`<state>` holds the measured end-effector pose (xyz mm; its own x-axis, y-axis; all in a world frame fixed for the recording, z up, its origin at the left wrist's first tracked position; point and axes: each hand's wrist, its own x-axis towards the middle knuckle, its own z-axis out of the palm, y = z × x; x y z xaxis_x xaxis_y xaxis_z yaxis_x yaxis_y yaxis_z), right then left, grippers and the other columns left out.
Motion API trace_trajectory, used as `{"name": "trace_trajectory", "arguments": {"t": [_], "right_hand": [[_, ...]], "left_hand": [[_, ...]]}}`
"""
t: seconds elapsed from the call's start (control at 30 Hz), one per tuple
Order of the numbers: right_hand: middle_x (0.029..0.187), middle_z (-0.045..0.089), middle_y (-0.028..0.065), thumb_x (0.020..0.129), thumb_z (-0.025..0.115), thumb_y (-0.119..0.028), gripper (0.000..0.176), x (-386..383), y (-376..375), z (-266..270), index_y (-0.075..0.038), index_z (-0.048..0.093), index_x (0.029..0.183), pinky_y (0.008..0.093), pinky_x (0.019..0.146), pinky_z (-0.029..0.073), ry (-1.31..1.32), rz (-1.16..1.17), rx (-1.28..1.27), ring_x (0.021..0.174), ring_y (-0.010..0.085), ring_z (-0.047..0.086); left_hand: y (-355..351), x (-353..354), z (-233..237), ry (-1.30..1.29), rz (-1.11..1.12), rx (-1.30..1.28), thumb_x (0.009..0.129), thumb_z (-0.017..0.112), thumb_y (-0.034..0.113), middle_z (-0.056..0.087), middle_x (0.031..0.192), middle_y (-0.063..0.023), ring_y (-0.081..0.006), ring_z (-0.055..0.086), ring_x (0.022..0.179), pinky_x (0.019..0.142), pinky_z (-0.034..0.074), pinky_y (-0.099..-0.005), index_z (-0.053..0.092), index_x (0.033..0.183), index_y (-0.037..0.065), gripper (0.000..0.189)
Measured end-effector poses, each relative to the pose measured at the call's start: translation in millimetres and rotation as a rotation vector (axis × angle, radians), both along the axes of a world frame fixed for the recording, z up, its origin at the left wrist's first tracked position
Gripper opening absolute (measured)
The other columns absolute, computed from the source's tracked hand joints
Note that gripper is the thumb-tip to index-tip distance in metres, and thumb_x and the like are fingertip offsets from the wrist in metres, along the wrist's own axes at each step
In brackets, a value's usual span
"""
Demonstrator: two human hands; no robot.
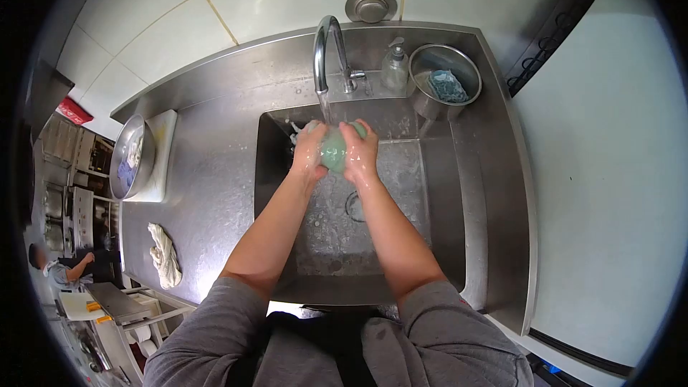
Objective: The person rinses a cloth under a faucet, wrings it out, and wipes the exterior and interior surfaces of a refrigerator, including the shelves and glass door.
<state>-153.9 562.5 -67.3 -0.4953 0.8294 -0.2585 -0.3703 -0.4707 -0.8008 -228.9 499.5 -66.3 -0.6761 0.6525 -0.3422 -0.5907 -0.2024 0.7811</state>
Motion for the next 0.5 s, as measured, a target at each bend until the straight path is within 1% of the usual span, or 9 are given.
{"name": "trace_trajectory", "arguments": {"t": [0.03, 0.1, 0.2, 0.27, 0.33, 0.37, 0.43, 0.47, 0.5], "right_hand": [[0.085, 0.06, 0.0052, 0.081, 0.066, -0.013, 0.024, -1.5, 4.6, -14.8, -0.001, 0.057, 0.099, 0.03, 0.063, 0.049, -0.002, -0.006, -0.001, 0.073, 0.0147, 0.06], [0.095, 0.061, 0.0074, 0.085, 0.063, -0.019, 0.027, -10.7, 14.5, -61.8, -0.003, 0.057, 0.107, 0.0333, 0.069, 0.051, 0.093, 0.106, -0.372, 0.081, 0.0184, 0.062], [0.1, 0.061, 0.0107, 0.089, 0.057, -0.027, 0.031, -25.1, 7.7, -99.4, -0.002, 0.054, 0.109, 0.0373, 0.074, 0.051, 0.372, 0.187, -0.548, 0.087, 0.024, 0.062], [0.101, 0.062, 0.0099, 0.09, 0.055, -0.03, 0.033, -23.2, -2.0, -72.7, -0.004, 0.054, 0.111, 0.0369, 0.076, 0.051, 0.353, 0.257, -0.6, 0.088, 0.0229, 0.062], [0.102, 0.062, 0.009, 0.091, 0.053, -0.033, 0.034, -15.9, -4.7, -32.8, -0.006, 0.054, 0.112, 0.0365, 0.077, 0.05, 0.335, 0.328, -0.652, 0.09, 0.0218, 0.062], [0.105, 0.062, 0.0078, 0.091, 0.055, -0.032, 0.032, -12.0, 1.5, -12.5, -0.007, 0.055, 0.111, 0.0359, 0.078, 0.05, 0.287, 0.431, -0.606, 0.093, 0.0211, 0.062], [0.108, 0.062, 0.0066, 0.09, 0.056, -0.031, 0.03, -16.8, 14.3, -2.6, -0.009, 0.056, 0.11, 0.0354, 0.079, 0.05, 0.239, 0.535, -0.558, 0.096, 0.0203, 0.061], [0.11, 0.062, 0.0055, 0.089, 0.059, -0.029, 0.027, -23.3, 23.8, -3.9, -0.009, 0.059, 0.107, 0.0355, 0.081, 0.049, 0.144, 0.433, -0.19, 0.098, 0.0202, 0.06], [0.111, 0.062, 0.0044, 0.087, 0.062, -0.028, 0.024, -25.6, 31.0, -3.9, -0.01, 0.061, 0.103, 0.0357, 0.082, 0.048, 0.045, 0.316, 0.176, 0.101, 0.02, 0.059]], "left_hand": [[3.2, 0.2, -4.0, -0.002, -0.006, -0.001, 0.084, 0.056, 0.009, 0.056, 0.079, -0.0031, -0.0156, 0.059, 0.075, 0.062, 0.05, -0.0295, 0.056, 0.087, 0.007, 0.004], [9.0, -1.3, -10.1, 0.518, -0.041, -0.141, 0.081, 0.055, 0.003, 0.053, 0.078, 0.0003, -0.0114, 0.054, 0.072, 0.06, 0.046, -0.0272, 0.054, 0.084, 0.007, 0.005], [10.2, 7.6, -3.3, 0.644, -0.027, -0.126, 0.078, 0.055, -0.001, 0.052, 0.08, 0.0018, -0.0095, 0.051, 0.075, 0.066, 0.044, -0.0249, 0.056, 0.089, 0.005, 0.012], [7.6, 1.0, -3.4, 0.775, -0.07, -0.133, 0.078, 0.054, -0.002, 0.053, 0.086, -0.0003, -0.0106, 0.052, 0.081, 0.072, 0.045, -0.0254, 0.058, 0.094, 0.004, 0.017], [1.9, -7.0, 5.9, 1.047, 0.081, -0.066, 0.081, 0.052, 0.001, 0.051, 0.105, -0.0068, -0.0161, 0.05, 0.098, 0.085, 0.042, -0.0283, 0.056, 0.112, 0.004, 0.031], [-2.5, -16.5, 6.3, 1.05, 0.081, -0.067, 0.081, 0.052, 0.001, 0.051, 0.105, -0.0068, -0.0161, 0.05, 0.098, 0.085, 0.042, -0.0283, 0.056, 0.112, 0.004, 0.031], [-19.4, -43.3, 1.4, 1.231, -0.014, -0.096, 0.085, 0.054, 0.008, 0.045, 0.12, -0.0114, -0.0226, 0.045, 0.11, 0.095, 0.037, -0.0323, 0.043, 0.132, 0.006, 0.048], [-28.8, -64.8, -20.2, 1.577, -0.026, -0.395, 0.093, 0.052, 0.028, 0.044, 0.126, -0.012, -0.026, 0.051, 0.107, 0.096, 0.04, -0.0341, 0.036, 0.138, 0.011, 0.051], [-29.4, -64.4, -16.4, 1.582, -0.029, -0.385, 0.093, 0.052, 0.028, 0.044, 0.126, -0.012, -0.026, 0.051, 0.107, 0.096, 0.04, -0.0341, 0.036, 0.138, 0.011, 0.051]]}}
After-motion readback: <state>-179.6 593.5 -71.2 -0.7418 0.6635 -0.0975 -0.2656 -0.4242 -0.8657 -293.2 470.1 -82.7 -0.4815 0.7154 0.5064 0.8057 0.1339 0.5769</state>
